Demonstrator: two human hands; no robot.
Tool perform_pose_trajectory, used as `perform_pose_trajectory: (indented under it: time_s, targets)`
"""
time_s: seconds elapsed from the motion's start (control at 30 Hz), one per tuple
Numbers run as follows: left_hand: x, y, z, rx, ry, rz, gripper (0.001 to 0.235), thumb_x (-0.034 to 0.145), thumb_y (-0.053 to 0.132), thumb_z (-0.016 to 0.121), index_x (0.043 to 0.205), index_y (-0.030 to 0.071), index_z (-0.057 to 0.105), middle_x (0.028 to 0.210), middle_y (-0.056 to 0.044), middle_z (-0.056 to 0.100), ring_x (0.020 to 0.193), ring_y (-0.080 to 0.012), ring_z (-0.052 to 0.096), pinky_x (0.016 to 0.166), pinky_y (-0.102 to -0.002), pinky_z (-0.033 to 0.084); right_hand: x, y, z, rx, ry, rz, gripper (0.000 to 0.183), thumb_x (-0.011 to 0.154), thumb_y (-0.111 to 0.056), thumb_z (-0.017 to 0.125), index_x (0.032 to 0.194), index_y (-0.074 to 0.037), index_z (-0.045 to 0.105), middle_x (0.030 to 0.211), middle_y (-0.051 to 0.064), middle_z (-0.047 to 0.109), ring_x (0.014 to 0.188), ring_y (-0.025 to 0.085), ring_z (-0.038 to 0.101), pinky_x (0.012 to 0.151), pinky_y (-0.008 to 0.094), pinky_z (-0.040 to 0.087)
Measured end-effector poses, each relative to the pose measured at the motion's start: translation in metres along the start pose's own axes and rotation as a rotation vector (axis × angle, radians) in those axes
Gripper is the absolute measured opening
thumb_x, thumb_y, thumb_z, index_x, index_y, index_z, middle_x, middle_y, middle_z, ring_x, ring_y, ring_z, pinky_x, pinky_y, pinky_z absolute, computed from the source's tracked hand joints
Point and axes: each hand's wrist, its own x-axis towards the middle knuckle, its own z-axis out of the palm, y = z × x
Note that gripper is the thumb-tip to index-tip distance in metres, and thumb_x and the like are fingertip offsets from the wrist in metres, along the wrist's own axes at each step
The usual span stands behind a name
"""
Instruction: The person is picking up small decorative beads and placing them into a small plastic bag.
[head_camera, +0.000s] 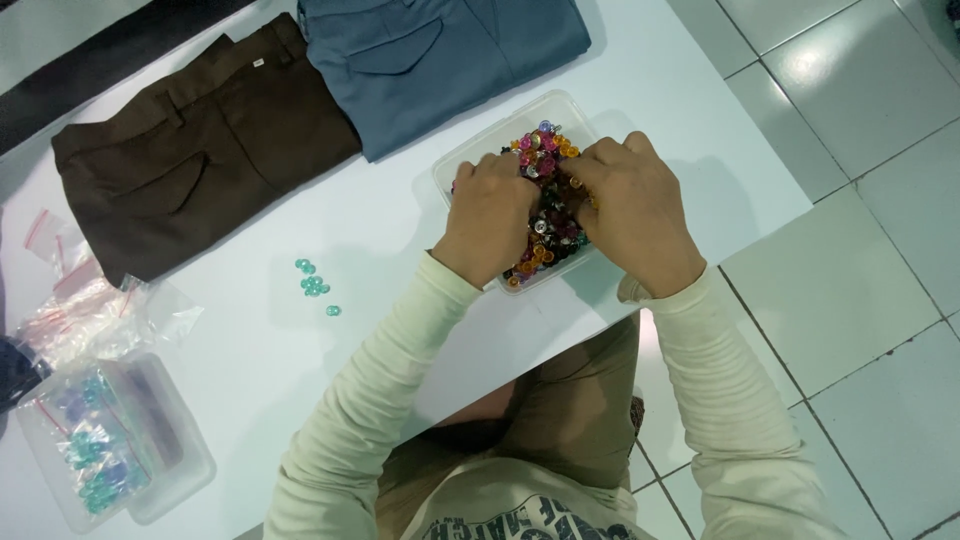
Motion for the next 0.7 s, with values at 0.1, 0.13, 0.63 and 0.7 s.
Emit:
perform_pose_trajectory:
  time_s: [0.1, 0.13, 0.63, 0.7]
  targets:
    - [-0.002, 0.003, -0.017, 0.175, 0.019, -0.057, 0.007, 0.072, 0.004, 0.080, 0.077, 0.009, 0.077, 0.085, -0.012, 0.060, 0.080, -0.0258, 0.054, 0.073, -0.040, 0.036, 0.000, 0.003, 0.004, 0.006, 0.020, 0.034, 0.040, 0.076, 0.003, 0.077, 0.115, -0.007, 0.080, 0.101, 0.013, 0.071, 0.094, 0.026, 0.054, 0.074, 0.033, 0.048]
    - [-0.002, 0.004, -0.018, 0.175, 0.020, -0.060, 0.007, 0.072, 0.004, 0.080, 0.077, 0.009, 0.077, 0.085, -0.012, 0.060, 0.080, -0.0258, 0.054, 0.073, -0.040, 0.036, -0.001, 0.004, 0.005, 0.006, 0.018, 0.031, 0.040, 0.076, 0.003, 0.077, 0.115, -0.007, 0.080, 0.101, 0.013, 0.071, 0.094, 0.026, 0.054, 0.074, 0.033, 0.048]
    - [0.015, 0.016, 0.019, -0.202, 0.052, 0.189, 0.004, 0.073, 0.008, 0.076, 0.077, 0.008, 0.077, 0.079, -0.012, 0.063, 0.081, -0.0325, 0.059, 0.075, -0.043, 0.040, -0.003, 0.011, 0.007, 0.295, 0.251, -0.135, 0.029, 0.095, 0.014, 0.058, 0.110, -0.003, 0.076, 0.085, 0.014, 0.067, 0.080, 0.029, 0.062, 0.084, 0.036, 0.040]
    - [0.015, 0.002, 0.028, -0.125, 0.105, 0.152, 0.005, 0.078, 0.006, 0.073, 0.076, 0.009, 0.077, 0.076, -0.010, 0.061, 0.075, -0.0284, 0.058, 0.070, -0.038, 0.037, -0.005, 0.014, 0.009, 0.333, 0.261, -0.143, 0.029, 0.096, 0.012, 0.056, 0.111, -0.003, 0.075, 0.085, 0.013, 0.067, 0.081, 0.027, 0.063, 0.084, 0.036, 0.038]
